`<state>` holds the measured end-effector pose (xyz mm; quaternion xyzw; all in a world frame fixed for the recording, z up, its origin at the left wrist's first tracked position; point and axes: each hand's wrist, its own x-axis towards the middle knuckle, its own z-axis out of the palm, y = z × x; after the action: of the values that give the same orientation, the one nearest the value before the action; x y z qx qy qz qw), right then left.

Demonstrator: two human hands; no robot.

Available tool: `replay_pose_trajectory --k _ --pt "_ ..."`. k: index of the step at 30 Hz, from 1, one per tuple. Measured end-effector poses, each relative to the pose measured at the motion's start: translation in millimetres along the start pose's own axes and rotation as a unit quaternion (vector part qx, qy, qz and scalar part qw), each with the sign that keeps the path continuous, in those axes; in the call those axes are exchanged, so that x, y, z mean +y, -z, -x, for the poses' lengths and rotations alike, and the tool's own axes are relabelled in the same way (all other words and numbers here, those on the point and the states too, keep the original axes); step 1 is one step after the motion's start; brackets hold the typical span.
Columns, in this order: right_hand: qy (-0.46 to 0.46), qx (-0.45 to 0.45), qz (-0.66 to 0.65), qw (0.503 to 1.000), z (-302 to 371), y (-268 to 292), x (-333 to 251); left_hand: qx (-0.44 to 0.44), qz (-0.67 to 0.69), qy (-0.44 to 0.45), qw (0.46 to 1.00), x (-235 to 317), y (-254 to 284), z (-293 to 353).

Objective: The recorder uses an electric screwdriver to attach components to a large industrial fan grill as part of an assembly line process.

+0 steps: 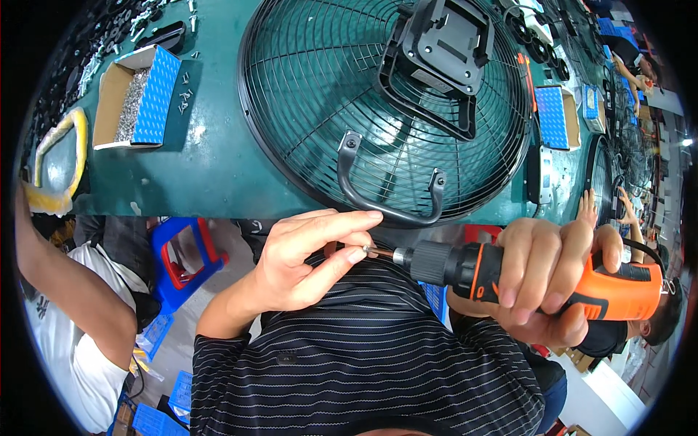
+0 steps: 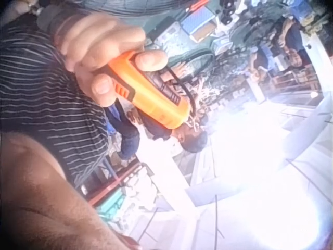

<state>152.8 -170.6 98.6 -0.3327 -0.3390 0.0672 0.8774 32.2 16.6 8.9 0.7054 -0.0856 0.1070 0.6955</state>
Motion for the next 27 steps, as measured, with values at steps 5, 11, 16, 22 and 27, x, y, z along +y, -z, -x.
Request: replay_pose_trajectory --k 5,11,16,22,27 --pt "-0.034 -0.076 -0.002 0.996 -8 4 7 -0.001 0.02 0.017 1.0 -6 -3 11" --pt "-0.054 -0.115 0.014 0.992 -8 2 8 0.039 -0.074 -0.012 0.996 -1 -2 12" --pt "-0.033 -0.192 0.057 0.979 1 0 22 0.168 -0.371 -0.091 0.909 -13 -1 16" --pt "-0.065 -0.219 0.085 0.97 -7 -3 29 0.179 -0.414 -0.094 0.887 -19 0 12" --pt "-0.08 -0.235 0.083 0.965 -5 0 36 0.185 -0.422 -0.087 0.883 -26 0 14"
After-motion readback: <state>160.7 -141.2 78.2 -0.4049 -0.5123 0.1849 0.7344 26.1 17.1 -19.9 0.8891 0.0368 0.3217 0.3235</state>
